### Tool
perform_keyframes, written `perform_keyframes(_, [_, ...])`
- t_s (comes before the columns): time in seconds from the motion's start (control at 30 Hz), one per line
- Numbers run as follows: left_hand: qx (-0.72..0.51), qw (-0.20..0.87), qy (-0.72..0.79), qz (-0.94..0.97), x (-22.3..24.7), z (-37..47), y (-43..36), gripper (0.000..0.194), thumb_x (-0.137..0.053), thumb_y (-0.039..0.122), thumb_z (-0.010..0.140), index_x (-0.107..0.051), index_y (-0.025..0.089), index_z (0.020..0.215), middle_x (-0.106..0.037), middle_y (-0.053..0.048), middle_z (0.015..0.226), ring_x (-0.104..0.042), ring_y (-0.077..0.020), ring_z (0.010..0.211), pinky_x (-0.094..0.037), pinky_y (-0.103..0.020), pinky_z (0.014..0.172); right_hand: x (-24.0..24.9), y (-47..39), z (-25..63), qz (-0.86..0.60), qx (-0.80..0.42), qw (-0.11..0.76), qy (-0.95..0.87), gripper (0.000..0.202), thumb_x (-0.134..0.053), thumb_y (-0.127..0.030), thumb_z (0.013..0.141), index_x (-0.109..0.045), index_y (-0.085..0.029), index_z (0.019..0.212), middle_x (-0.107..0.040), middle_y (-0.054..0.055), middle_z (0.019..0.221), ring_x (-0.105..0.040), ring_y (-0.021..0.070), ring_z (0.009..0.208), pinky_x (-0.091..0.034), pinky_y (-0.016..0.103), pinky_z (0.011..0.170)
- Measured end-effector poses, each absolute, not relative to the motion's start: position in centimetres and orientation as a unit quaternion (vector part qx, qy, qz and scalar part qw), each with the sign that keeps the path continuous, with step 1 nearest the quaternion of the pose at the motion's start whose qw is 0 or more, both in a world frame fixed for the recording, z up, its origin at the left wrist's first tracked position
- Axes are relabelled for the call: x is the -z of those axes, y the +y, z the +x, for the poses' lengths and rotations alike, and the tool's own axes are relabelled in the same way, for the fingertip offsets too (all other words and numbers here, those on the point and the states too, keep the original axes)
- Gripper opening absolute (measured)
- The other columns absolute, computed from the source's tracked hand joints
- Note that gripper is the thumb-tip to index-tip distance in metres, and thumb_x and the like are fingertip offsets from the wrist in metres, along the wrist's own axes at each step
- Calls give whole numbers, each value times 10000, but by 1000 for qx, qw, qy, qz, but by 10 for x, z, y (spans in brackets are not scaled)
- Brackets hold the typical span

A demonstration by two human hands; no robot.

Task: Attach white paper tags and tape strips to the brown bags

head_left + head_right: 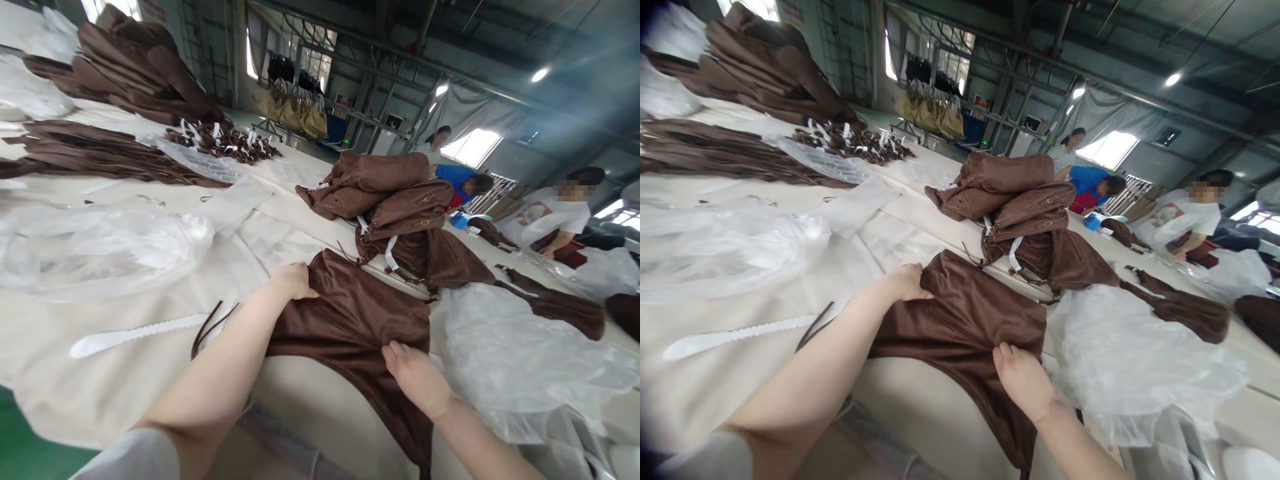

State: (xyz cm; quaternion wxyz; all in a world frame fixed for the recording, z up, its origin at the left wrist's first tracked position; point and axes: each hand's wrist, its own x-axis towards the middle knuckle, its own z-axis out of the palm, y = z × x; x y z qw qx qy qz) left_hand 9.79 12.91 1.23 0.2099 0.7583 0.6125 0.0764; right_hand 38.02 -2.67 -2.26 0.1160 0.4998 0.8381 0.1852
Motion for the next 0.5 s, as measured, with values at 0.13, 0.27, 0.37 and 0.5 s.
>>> perform_keyframes(0.13, [-149,155,559,801,-55,65,94,660,-666,538,668,-538,136,1175,-639,-144,1133,-599,-304,1059,-460,-367,906,20,-41,348,569,-109,0,815,190,-473,-142,880,-594,-185,1020,-635,76,933,-624,197,825,-486,315,738])
perform_keyframes(0.27, [-359,53,514,777,-97,35,43,542,-575,543,766,-535,195,1180,-663,-66,1059,-635,-234,952,-492,-348,860,30,-57,297,538,-30,-66,840,583,-563,-309,820,-395,-209,1370,-420,106,1422,-424,263,1266,-400,386,1007])
perform_keyframes(0.37, [-425,39,512,745,-111,30,21,437,-579,498,783,-574,207,1110,-670,-45,1015,-640,-201,883,-518,-300,783,44,-47,276,517,2,-41,855,665,-540,-208,784,-342,-234,1419,-268,70,1521,-242,274,1380,-241,467,1104])
perform_keyframes(0.5, [-439,40,498,747,-113,33,21,360,-606,456,778,-612,214,1044,-681,-27,948,-641,-177,809,-508,-239,653,56,-2,286,522,17,-11,853,693,-439,-64,758,-335,-222,1425,-275,62,1520,-223,232,1387,-159,488,1114])
